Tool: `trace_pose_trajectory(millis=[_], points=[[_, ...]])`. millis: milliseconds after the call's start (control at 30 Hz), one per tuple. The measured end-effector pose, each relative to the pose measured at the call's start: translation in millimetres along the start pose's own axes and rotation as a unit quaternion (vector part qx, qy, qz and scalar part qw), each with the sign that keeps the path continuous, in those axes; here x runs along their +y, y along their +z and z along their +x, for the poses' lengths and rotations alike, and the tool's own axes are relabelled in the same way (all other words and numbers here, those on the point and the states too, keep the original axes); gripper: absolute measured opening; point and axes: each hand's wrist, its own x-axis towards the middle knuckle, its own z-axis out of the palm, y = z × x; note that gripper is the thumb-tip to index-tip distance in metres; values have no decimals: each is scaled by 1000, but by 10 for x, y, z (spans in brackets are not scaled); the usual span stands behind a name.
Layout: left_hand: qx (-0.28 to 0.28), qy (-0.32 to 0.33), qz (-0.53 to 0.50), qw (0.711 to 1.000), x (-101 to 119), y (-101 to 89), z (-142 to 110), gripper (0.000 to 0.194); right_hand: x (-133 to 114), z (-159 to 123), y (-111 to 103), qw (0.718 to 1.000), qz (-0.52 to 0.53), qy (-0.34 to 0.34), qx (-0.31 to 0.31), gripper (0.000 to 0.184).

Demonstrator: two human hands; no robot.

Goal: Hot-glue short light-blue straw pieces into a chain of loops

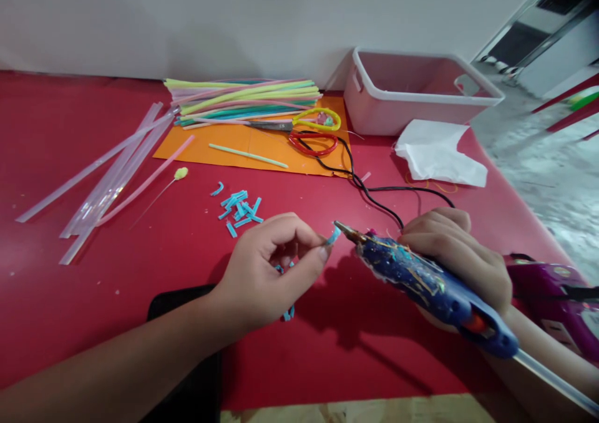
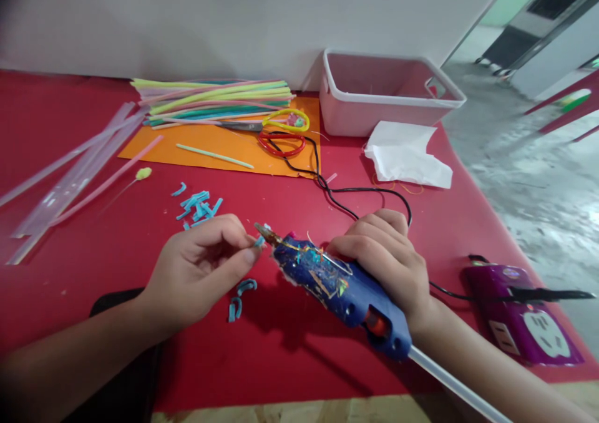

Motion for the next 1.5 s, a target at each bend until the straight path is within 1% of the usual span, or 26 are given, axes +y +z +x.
trace_pose_trajectory(millis=[100, 167, 267, 367, 467, 600, 700, 767, 900, 1000, 1133, 1267, 1400, 1500], points=[[17, 52, 51, 997, -21, -15, -19, 15, 23, -16, 1, 1000, 7, -5, -8, 6], [31, 62, 68, 995, -22, -18, -17, 14, 34, -21, 1, 1000, 9, -7, -13, 6], [42, 59, 75, 995, -12, -12, -3, 15, 38, -18, -3, 1000, 8, -9, -16, 8], [42, 53, 73, 995, -1, -5, 10, 15, 37, -17, -7, 1000, 10, -18, -24, 15], [42, 45, 65, 996, 3, 0, 14, 14, 34, -32, 2, 999, 5, -12, -32, 18], [42, 49, 63, 996, 2, 1, 4, 14, 28, -39, 24, 1000, -1, -5, -14, 16], [46, 50, 62, 996, 5, 1, 1, 14, 23, -16, 20, 1000, -3, -11, -20, 18], [47, 38, 57, 997, 12, 2, 6, 14, 20, -3, 7, 1000, -3, -13, -27, 18], [42, 7, 42, 998, 34, 0, 17, 14, 15, -10, -12, 1000, 18, 1, -19, 7], [42, -5, 32, 999, 42, -5, 14, 14, 20, -33, -11, 1000, 26, 11, -10, 5], [39, -5, 24, 999, 34, -6, 10, 13, 34, -51, -4, 999, 24, 7, -29, 7], [33, 10, 25, 999, 18, -7, 9, 14, 28, -45, 5, 999, 20, 13, -25, 7], [31, 16, 23, 999, 11, -13, 2, 14, 3, -22, 12, 999, 15, 10, -34, 12], [32, 13, 24, 999, 16, -12, 3, 13, -8, -5, 13, 1000, 14, 2, -21, 12]])
